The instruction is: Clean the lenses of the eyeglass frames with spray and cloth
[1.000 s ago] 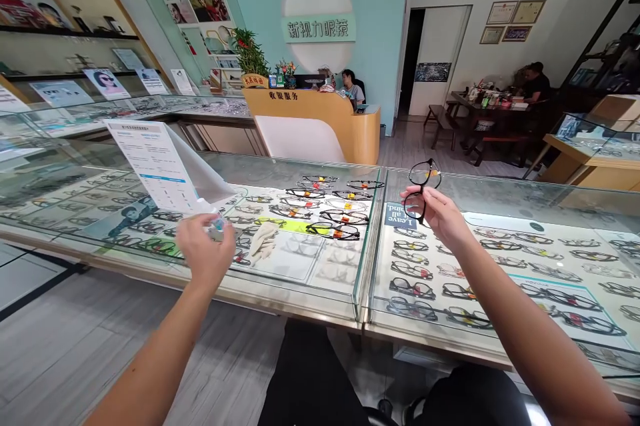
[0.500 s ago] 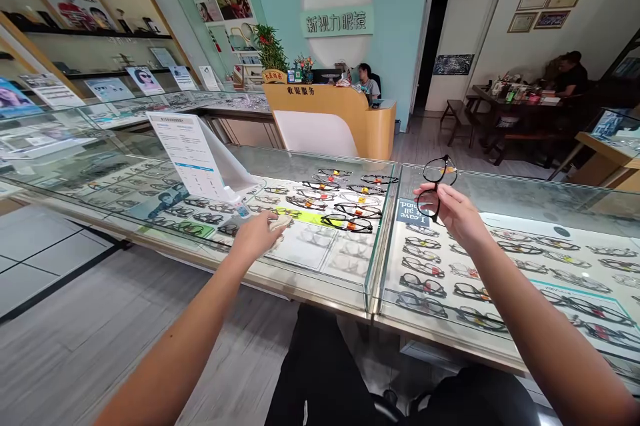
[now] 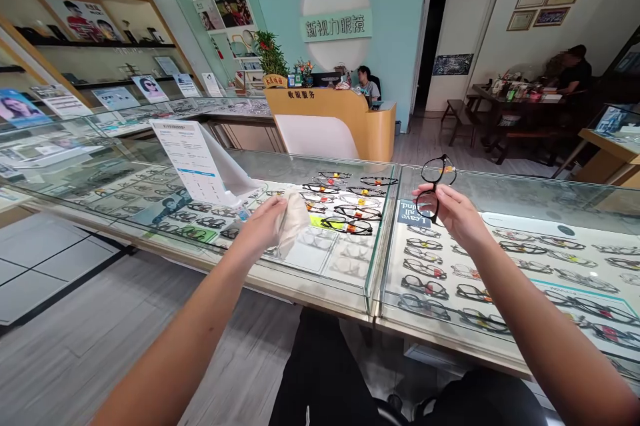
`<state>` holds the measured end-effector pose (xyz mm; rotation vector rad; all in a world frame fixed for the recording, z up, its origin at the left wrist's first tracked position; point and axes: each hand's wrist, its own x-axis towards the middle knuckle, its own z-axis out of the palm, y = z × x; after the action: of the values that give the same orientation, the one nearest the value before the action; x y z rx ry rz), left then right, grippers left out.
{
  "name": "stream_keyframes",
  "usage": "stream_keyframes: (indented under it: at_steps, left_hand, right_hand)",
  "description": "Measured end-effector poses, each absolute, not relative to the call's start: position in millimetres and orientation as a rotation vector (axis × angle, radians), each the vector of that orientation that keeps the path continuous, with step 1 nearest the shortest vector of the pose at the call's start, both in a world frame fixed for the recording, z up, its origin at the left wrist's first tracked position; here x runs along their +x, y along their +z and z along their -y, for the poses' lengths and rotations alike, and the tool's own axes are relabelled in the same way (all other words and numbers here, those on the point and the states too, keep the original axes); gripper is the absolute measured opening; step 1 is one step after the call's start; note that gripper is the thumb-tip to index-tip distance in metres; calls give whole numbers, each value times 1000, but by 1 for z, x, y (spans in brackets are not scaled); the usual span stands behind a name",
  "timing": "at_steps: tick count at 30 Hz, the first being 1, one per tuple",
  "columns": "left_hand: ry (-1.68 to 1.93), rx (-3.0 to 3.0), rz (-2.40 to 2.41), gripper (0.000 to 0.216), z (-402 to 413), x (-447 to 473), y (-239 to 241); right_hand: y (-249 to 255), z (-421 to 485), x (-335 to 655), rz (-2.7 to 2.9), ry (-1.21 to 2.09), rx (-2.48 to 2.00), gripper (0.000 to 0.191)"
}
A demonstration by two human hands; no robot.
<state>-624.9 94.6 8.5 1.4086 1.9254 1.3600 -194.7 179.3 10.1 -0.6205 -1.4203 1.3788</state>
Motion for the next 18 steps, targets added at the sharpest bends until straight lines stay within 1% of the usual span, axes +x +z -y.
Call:
stream_keyframes:
  at_steps: [3, 5, 8, 13, 18]
  left_hand:
    - [1435, 1174, -1613, 53, -105, -571, 37]
    - [1408, 1192, -1435, 57, -114, -535, 52]
    - [1314, 1349, -1211, 53, -136, -489, 62]
    - [1326, 1518, -1060, 47, -187, -434, 45]
    - [1369, 1451, -977, 46, -215, -403, 16]
  right_hand:
    - [11, -180, -194, 1408, 1391, -612, 32]
    - [12, -180, -193, 1393, 1398, -597, 31]
    - [13, -182, -192, 1383, 1388, -574, 30]
    - [14, -185, -190, 1373, 1365, -571, 33]
    - [14, -189, -190, 1384, 1330, -591, 36]
